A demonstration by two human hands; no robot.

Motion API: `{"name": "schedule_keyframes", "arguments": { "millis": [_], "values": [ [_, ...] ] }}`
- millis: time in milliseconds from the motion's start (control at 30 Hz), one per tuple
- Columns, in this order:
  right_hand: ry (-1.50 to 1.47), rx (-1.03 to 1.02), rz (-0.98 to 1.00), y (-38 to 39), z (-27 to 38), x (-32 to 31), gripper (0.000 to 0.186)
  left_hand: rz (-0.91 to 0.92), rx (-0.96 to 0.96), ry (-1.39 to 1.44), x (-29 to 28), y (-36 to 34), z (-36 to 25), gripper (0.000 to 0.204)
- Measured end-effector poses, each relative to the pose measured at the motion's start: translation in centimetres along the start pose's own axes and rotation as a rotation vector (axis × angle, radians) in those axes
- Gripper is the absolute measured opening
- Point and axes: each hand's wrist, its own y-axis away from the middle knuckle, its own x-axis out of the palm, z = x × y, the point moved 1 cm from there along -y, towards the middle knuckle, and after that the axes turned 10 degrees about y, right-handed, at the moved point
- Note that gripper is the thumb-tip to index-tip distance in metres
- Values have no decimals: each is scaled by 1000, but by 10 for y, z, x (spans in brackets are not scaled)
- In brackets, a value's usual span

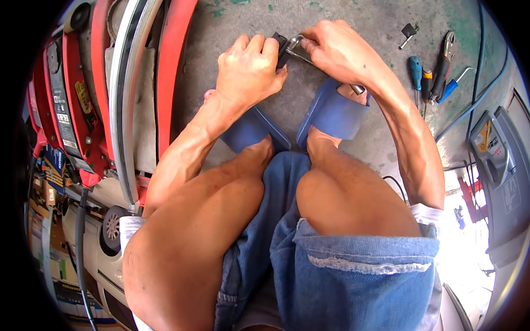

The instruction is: The person uses a wrench and pliers to disassemble a black mechanical component, removing a metal pipe fitting and then unscrewing the housing to reveal internal fins.

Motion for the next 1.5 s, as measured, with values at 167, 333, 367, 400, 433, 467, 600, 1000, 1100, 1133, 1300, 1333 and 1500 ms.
{"name": "schedule_keyframes", "arguments": {
  "millis": [167,333,367,400,433,467,600,1000,1100,1133,1300,1333,1500],
  "values": [
    [-222,267,9,11,9,13,30,-11,-7,-28,1,1,-2,34],
    [-614,402,170,13,11,7,40,18,-20,-41,-3,-4,1,35],
    [-614,403,169,17,11,7,40,47,-40,-27,-5,-4,-1,35],
    [-709,397,195,21,12,7,42,77,-61,-14,-7,-4,-3,35],
    [-804,391,222,23,10,7,44,77,-61,-14,-8,-4,-3,35],
    [-873,354,227,22,3,10,42,91,-69,16,-9,-4,-3,35],
    [-1231,451,183,21,2,22,33,140,-83,117,-14,-9,2,34],
    [-1373,685,139,23,12,21,35,132,-137,196,-12,-11,0,33],
    [-1363,721,141,22,14,18,36,125,-150,186,-12,-14,0,34],
    [-1350,728,138,22,14,18,36,131,-154,192,-12,-15,0,34],
    [-1343,802,90,17,22,20,35,119,-125,192,-13,-15,1,33],
    [-1320,889,50,15,30,21,34,120,-122,200,-7,-18,-2,33],
    [-1082,670,48,-6,30,13,44,53,-88,161,0,-23,-3,36]
  ]
}}
